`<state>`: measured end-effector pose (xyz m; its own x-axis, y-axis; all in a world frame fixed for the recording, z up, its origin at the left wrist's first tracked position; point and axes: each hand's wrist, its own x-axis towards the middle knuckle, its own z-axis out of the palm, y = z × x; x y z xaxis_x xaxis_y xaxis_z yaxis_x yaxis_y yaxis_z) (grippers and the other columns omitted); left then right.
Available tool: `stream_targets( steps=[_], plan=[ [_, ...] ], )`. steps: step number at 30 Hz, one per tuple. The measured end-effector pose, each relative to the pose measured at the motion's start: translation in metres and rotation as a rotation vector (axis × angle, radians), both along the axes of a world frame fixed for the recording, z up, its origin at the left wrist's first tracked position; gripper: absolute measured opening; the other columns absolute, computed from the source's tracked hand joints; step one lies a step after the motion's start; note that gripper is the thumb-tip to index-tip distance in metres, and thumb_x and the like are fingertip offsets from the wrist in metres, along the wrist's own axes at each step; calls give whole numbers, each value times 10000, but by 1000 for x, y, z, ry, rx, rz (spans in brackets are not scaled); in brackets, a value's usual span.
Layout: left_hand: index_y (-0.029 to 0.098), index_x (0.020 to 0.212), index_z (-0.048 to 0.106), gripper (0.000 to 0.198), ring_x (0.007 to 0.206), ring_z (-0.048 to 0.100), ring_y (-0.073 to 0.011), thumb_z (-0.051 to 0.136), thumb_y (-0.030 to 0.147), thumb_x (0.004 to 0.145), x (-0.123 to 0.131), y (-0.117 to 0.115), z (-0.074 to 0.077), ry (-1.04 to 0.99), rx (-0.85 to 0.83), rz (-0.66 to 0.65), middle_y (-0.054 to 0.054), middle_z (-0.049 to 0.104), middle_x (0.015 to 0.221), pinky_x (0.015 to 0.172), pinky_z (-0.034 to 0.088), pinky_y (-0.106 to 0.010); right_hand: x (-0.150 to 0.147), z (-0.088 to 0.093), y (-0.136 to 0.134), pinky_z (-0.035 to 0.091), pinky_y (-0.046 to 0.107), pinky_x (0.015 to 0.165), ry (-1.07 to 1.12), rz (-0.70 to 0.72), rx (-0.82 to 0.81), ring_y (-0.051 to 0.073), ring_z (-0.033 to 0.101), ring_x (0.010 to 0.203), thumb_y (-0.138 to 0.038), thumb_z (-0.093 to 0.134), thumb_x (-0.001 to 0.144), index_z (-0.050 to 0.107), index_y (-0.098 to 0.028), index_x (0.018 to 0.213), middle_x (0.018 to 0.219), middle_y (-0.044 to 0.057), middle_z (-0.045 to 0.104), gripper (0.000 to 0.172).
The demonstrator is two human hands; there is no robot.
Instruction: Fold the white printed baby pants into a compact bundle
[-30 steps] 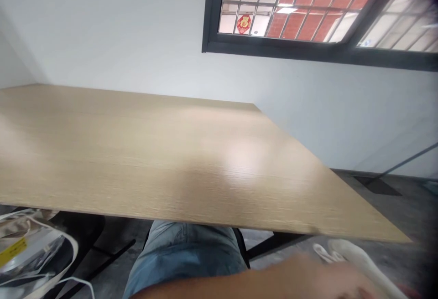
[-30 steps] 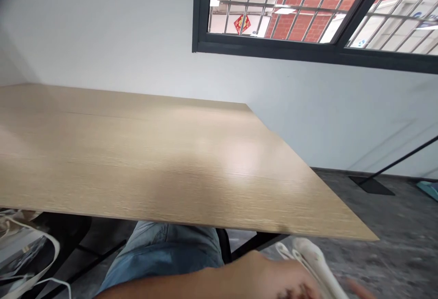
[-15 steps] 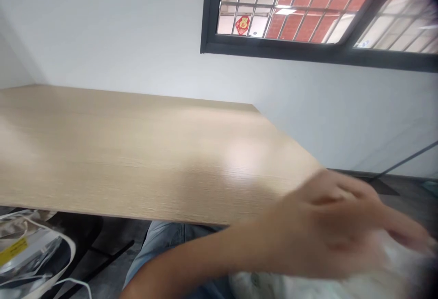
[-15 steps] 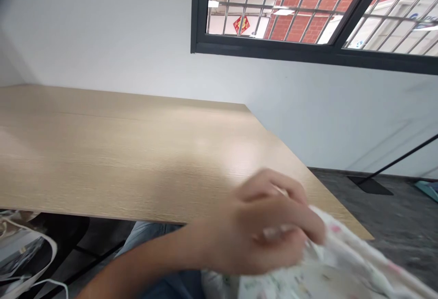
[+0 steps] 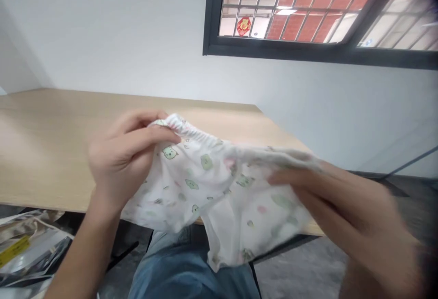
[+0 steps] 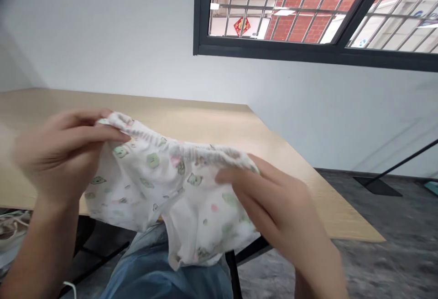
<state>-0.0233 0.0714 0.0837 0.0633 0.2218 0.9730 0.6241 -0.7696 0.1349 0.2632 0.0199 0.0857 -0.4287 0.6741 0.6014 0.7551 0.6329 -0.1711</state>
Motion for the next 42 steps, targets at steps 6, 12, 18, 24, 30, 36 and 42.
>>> stream_targets(
  steps=[6, 12, 18, 24, 30, 36, 42],
  plan=[
    [176, 837, 631, 266, 857, 569, -148, 373, 113, 855, -21, 58, -65, 599, -659, 250, -31, 593, 951, 739, 479, -268, -28, -42, 105, 457, 284, 726, -392, -41, -250, 196, 583, 905, -55, 389, 816, 640, -225, 989, 1006, 38, 626, 350],
    [132, 966, 593, 140, 898, 571, -169, 499, 200, 886, -6, 120, -101, 799, -819, 316, -54, 586, 990, 794, 483, -351, -9, -80, 174, 453, 366, 761, -606, -229, -372, 268, 505, 1060, -71, 377, 843, 567, -247, 1176, 1201, 62, 556, 421],
    [147, 1136, 520, 299, 966, 559, -198, 523, 313, 887, 20, 173, -102, 807, -858, 423, -84, 538, 1134, 811, 488, -398, 3, -68, 198, 469, 326, 782, -508, -264, -412, 240, 532, 1051, -72, 340, 825, 606, -237, 1124, 1220, 30, 555, 433],
    [149, 1146, 514, 307, 973, 556, -201, 522, 313, 887, 29, 187, -106, 775, -848, 444, -86, 531, 1145, 815, 487, -402, -30, -85, 174, 401, 367, 928, -436, -141, -339, 223, 439, 1174, -249, 246, 936, 506, -230, 1250, 1318, 10, 469, 408],
    [156, 1146, 517, 301, 989, 549, -203, 518, 313, 889, 12, 188, -106, 779, -849, 405, -86, 527, 1159, 833, 478, -410, -24, -92, 208, 366, 487, 936, -481, -196, -422, 252, 356, 1251, -260, 220, 940, 409, -279, 1338, 1404, -13, 347, 441],
    [179, 1193, 501, 288, 1217, 389, -269, 430, 258, 925, 4, 169, -96, 757, -857, 377, -112, 371, 1369, 961, 371, -477, -21, -82, 219, 284, 534, 979, -525, -136, -390, 296, 286, 1280, -257, 265, 938, 456, -238, 1314, 1403, 15, 352, 422],
    [153, 1262, 447, 391, 1201, 440, -227, 270, 315, 954, -5, 60, -102, 824, -862, 264, -114, 445, 1336, 970, 381, -379, -99, -84, 163, 228, 412, 1063, -353, 340, -305, 217, 302, 1280, -280, 220, 960, 462, -162, 1305, 1371, 43, 403, 438]
  ],
)
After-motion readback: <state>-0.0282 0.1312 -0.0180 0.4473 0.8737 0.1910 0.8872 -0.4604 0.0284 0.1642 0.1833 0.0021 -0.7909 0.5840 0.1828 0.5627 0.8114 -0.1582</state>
